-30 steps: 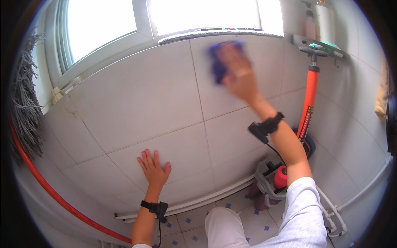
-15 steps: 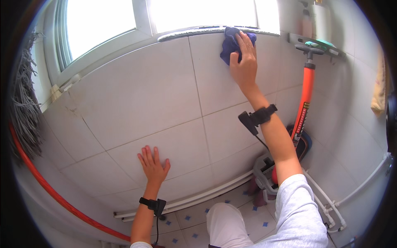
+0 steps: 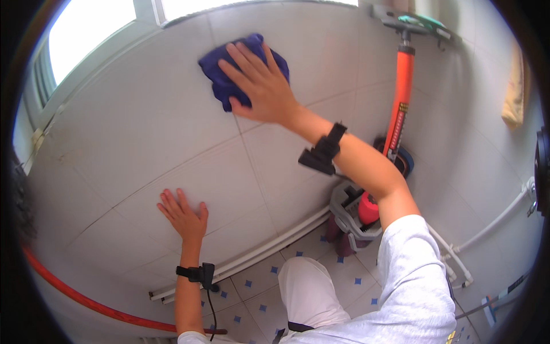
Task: Cleaning bathroom wall tiles with a cloth and water.
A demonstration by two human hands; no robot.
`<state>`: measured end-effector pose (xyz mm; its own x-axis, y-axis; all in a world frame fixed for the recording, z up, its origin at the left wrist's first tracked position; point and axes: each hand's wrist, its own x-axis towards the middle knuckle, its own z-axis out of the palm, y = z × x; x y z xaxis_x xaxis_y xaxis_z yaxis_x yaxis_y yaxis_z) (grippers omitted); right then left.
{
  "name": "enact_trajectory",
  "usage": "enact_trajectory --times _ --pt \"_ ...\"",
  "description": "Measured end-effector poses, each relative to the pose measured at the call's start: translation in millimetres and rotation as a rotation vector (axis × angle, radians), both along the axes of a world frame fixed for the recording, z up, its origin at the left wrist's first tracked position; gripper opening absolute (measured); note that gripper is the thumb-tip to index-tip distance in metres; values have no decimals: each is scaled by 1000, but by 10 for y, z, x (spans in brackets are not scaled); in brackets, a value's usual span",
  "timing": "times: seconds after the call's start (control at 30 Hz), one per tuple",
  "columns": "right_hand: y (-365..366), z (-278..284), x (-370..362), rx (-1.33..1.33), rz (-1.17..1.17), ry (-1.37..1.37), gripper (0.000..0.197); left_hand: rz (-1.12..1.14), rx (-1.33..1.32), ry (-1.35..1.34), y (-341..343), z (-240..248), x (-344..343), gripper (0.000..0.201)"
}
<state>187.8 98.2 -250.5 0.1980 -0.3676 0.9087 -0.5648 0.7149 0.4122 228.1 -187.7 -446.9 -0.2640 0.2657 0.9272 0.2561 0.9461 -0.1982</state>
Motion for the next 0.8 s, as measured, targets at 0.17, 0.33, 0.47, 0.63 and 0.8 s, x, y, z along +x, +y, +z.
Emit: enact_trajectory --times 0.17,0.33,0.47,0.63,0.8 --pt "1185 -23 -470 -447 -83 129 49 -17 -41 21 57 19 10 74" --pt "2541 -897 -1016 -1248 -59 -37 44 23 -53 54 113 43 2 78" --pt "2187 -2088 -1068 -1933 -189 -488 46 51 -49 40 21 -4 12 79" --pt "1643 -2629 -1208 -1491 -289 -325 55 8 -72 51 172 19 -48 80" --pt "1554 -665 -545 -604 -180 -106 59 27 -76 30 75 -33 -15 83"
